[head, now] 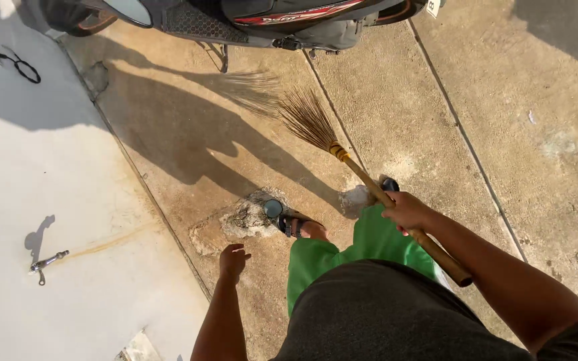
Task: Sweeping a concrete driveway area and moving items like corrugated sheets and wood scraps to tidy the space.
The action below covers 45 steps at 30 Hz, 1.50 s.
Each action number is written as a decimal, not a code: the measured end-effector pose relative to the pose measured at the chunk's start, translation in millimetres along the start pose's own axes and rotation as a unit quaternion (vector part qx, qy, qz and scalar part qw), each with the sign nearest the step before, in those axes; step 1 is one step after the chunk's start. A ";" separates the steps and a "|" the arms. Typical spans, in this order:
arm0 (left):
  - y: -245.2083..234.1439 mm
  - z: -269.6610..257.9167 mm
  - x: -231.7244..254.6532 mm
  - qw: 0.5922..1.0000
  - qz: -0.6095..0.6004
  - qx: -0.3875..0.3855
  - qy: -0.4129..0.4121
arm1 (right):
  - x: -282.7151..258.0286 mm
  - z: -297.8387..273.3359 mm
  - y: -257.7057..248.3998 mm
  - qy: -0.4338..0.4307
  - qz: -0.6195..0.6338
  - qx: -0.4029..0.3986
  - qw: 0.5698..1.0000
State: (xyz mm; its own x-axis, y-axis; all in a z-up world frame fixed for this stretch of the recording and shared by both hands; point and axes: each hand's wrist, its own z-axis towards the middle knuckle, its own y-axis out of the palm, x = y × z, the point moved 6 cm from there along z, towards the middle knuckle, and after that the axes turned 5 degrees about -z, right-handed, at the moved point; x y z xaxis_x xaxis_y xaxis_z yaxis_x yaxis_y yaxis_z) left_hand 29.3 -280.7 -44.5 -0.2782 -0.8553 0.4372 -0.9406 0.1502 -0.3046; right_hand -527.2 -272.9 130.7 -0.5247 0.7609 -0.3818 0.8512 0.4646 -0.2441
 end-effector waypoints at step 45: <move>910.5 50.8 784.9 0.794 0.382 -0.191 0.433 | 221.7 105.3 -821.5 -0.002 0.455 0.129 0.881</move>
State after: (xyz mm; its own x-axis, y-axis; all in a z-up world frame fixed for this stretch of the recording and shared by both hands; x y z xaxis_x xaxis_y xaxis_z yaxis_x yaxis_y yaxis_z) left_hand -1035.6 -840.5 -21.7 -0.6704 0.1937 0.7163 -0.3779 0.7417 -0.5542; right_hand -1343.7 -533.5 152.8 0.3741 0.7631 -0.5270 0.8893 -0.4563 -0.0294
